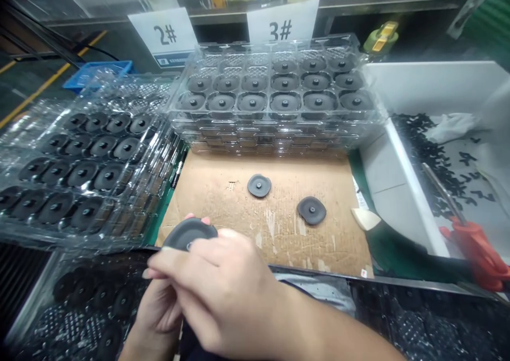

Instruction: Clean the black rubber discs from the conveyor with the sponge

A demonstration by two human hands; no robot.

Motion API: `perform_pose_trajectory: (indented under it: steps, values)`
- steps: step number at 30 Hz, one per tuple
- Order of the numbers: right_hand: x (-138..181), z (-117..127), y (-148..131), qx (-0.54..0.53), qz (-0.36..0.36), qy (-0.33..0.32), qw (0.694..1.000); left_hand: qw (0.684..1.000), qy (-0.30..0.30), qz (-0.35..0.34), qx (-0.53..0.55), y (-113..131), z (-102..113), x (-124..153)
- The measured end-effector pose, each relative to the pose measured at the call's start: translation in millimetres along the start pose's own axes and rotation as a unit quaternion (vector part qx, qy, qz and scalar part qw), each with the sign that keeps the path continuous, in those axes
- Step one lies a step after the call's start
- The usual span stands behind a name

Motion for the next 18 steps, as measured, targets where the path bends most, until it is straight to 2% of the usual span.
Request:
perform_pose_trajectory:
  steps: [2, 5, 7, 8, 10, 11, 13, 15, 18]
  values:
    - [11, 2, 6, 0.005, -0.041, -0.041, 0.998, 1.0, -0.027, 0.007, 0.005, 3, 2, 0]
    - [16, 19, 14, 0.091, -0.099, 0.017, 0.991, 0.997, -0.068, 0.024, 0.034, 1, 1, 1]
    - [9, 25, 11, 0.139, -0.062, 0.061, 0.986, 0.994, -0.082, 0.033, 0.057, -2, -3, 2]
    - [3, 24, 8, 0.139, -0.026, 0.062, 0.988, 0.994, -0.084, 0.037, 0.063, -3, -5, 3]
    - [-10, 19, 12, 0.081, 0.011, 0.03, 0.996, 0.995, -0.073, 0.043, 0.059, -4, -6, 5]
    - [-15, 17, 20, 0.039, 0.0, 0.022, 0.999, 0.995, -0.066, 0.044, 0.054, -4, -5, 6]
    - [-17, 15, 47, -0.028, -0.083, 0.043, 0.995, 0.996, -0.056, 0.05, 0.052, -3, -2, 9]
    - [-4, 9, 79, -0.05, -0.18, 0.079, 0.979, 0.995, -0.059, 0.06, 0.061, -3, 1, 11]
    - [31, -18, 116, -0.038, -0.248, 0.058, 0.966, 0.993, -0.065, 0.063, 0.075, -3, 5, 11]
Point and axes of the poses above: each hand's wrist, its own x-axis away from the middle knuckle, its own z-axis out of the back of the hand, y = z × x, the point moved 7 cm from there along -x, towards the middle knuckle, and after that the axes turned 14 degrees about -z, right-handed, at the moved point
